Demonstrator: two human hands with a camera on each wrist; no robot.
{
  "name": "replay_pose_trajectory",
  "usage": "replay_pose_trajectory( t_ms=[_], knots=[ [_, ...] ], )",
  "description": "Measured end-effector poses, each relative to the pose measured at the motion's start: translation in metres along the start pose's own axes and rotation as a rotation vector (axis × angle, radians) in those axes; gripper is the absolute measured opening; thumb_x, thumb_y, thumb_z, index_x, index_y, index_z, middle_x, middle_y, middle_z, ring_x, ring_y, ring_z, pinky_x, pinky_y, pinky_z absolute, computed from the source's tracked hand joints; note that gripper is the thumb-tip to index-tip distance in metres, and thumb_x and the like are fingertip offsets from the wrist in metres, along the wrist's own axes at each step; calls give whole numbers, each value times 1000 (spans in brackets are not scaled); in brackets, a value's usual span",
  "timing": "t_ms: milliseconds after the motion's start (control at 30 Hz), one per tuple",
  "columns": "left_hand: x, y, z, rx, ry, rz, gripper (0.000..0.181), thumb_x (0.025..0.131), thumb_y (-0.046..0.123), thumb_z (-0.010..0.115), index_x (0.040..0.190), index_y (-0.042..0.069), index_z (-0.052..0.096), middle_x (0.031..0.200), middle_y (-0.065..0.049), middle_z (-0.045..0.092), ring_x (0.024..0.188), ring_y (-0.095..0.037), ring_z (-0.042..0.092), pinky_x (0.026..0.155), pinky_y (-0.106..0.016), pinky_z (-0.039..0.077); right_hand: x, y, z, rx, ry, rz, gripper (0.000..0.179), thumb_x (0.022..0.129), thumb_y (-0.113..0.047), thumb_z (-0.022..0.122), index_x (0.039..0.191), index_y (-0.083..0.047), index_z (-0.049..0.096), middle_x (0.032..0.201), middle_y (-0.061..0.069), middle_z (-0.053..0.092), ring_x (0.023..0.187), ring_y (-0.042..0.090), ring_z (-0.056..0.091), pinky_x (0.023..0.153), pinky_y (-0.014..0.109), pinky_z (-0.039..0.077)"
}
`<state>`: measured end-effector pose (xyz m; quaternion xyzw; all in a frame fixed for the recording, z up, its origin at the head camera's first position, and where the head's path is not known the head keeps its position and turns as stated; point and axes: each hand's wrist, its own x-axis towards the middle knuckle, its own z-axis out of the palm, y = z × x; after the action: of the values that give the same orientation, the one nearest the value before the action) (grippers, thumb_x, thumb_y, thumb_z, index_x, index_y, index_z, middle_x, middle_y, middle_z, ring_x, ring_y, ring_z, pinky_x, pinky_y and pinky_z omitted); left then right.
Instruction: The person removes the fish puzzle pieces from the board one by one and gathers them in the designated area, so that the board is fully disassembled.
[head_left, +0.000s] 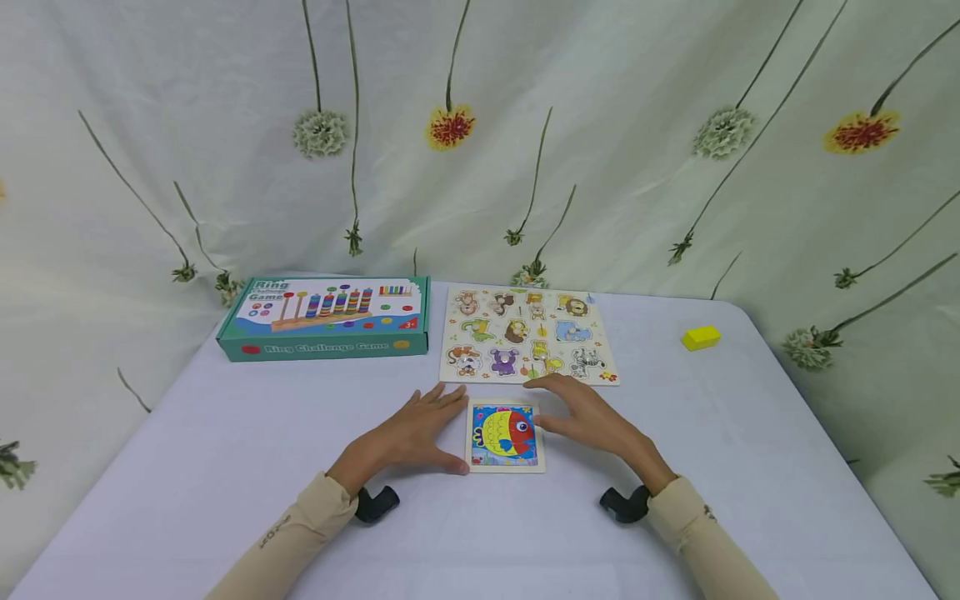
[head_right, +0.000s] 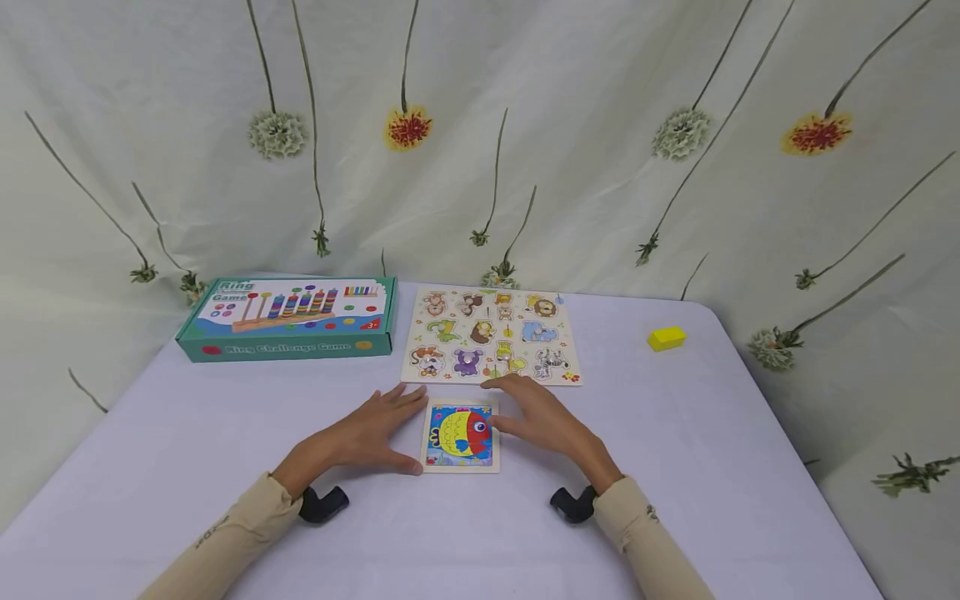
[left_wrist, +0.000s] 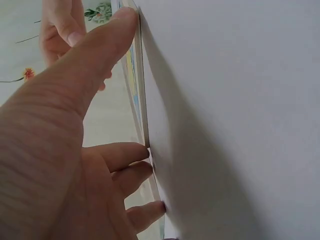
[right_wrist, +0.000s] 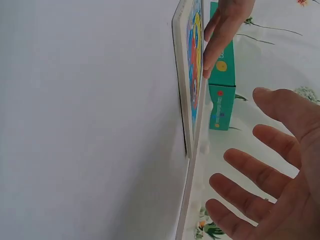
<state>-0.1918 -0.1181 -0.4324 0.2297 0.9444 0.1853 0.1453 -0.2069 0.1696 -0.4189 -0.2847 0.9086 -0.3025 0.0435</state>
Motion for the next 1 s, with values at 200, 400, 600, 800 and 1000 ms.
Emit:
replay_pose_trajectory(
  t_ms=[200,400,600,800,1000],
  knots=[
    [-1,-1,1,1,1,-1,104,66,59,79,150,16,34,158,3,25,148,-28,6,118,-53,5,17,-4,11,67,-56,-37,48,87,-22,71,132,-13,56,134,4,56,119,25,53,100,47,45],
    [-1,-3,2,-10,5,0,103,66,60,78,150,19,35,158,4,26,148,-27,5,119,-52,3,35,-7,18,145,-104,-44,44,89,-22,69,130,-11,58,129,3,59,117,24,54,101,45,45],
    [-3,-5,4,-31,15,7,101,67,58,78,150,21,34,157,5,26,148,-27,3,118,-53,1,48,-6,25,201,-131,-18,36,89,-20,69,123,-12,63,122,1,62,109,19,55,98,38,48],
    [-3,-8,6,-48,19,27,100,69,60,76,151,22,32,157,5,27,148,-27,2,118,-53,-1,56,-5,30,222,-156,-43,28,89,-16,69,116,-12,68,115,-1,65,106,16,55,95,31,48],
    [-3,-8,6,-50,24,38,100,69,60,76,151,21,33,157,4,27,148,-27,2,118,-53,-2,58,-4,34,209,-166,-35,25,89,-16,68,114,-15,70,108,-2,61,104,15,53,94,32,47]
  ],
)
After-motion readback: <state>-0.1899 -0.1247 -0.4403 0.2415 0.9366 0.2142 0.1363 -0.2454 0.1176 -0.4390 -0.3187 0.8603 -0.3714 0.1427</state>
